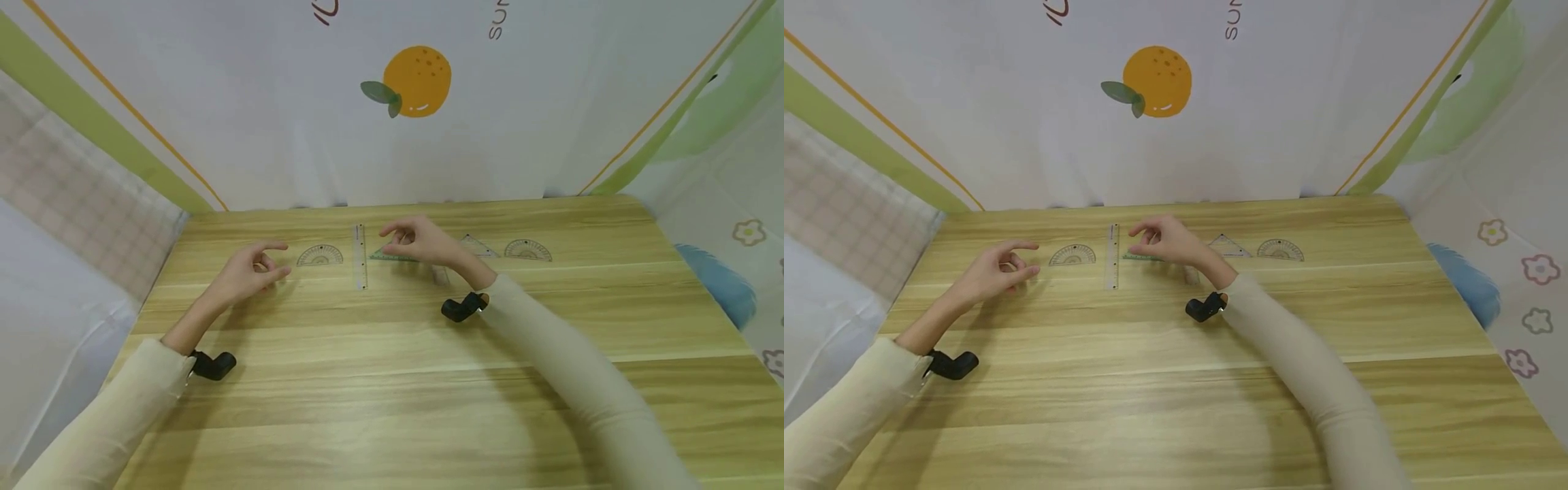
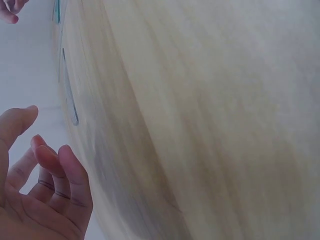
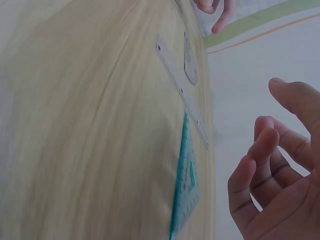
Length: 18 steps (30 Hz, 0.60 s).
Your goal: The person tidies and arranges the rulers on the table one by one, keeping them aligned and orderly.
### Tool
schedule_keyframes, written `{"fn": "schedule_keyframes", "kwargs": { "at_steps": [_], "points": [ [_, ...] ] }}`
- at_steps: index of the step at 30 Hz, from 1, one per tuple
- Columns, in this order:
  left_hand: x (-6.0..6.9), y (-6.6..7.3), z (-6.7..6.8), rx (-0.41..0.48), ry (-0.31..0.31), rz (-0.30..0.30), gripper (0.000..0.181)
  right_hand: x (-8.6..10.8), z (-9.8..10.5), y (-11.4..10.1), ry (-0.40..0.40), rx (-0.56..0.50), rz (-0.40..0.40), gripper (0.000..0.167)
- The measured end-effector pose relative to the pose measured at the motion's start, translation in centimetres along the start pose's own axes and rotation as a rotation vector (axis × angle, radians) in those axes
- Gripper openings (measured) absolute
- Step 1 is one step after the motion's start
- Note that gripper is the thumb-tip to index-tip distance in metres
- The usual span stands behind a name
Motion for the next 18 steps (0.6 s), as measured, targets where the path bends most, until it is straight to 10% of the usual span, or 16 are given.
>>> {"fn": "schedule_keyframes", "kwargs": {
  "at_steps": [18],
  "points": [
    [-0.8, -0.2, -0.2, -0.033, 0.007, 0.015, 0.049, -2.1, -3.5, 0.0, -0.01, 0.117, -0.066, 0.036]
  ]
}}
Point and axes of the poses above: each hand's wrist, its own x-axis away from the middle knuckle, its own z-axis out of the back of the hand, y = z × x, the point moved 5 cm from there along -x, towards the middle knuckle, and after that the axes turned 9 degrees about y, right-handed, at the moved point
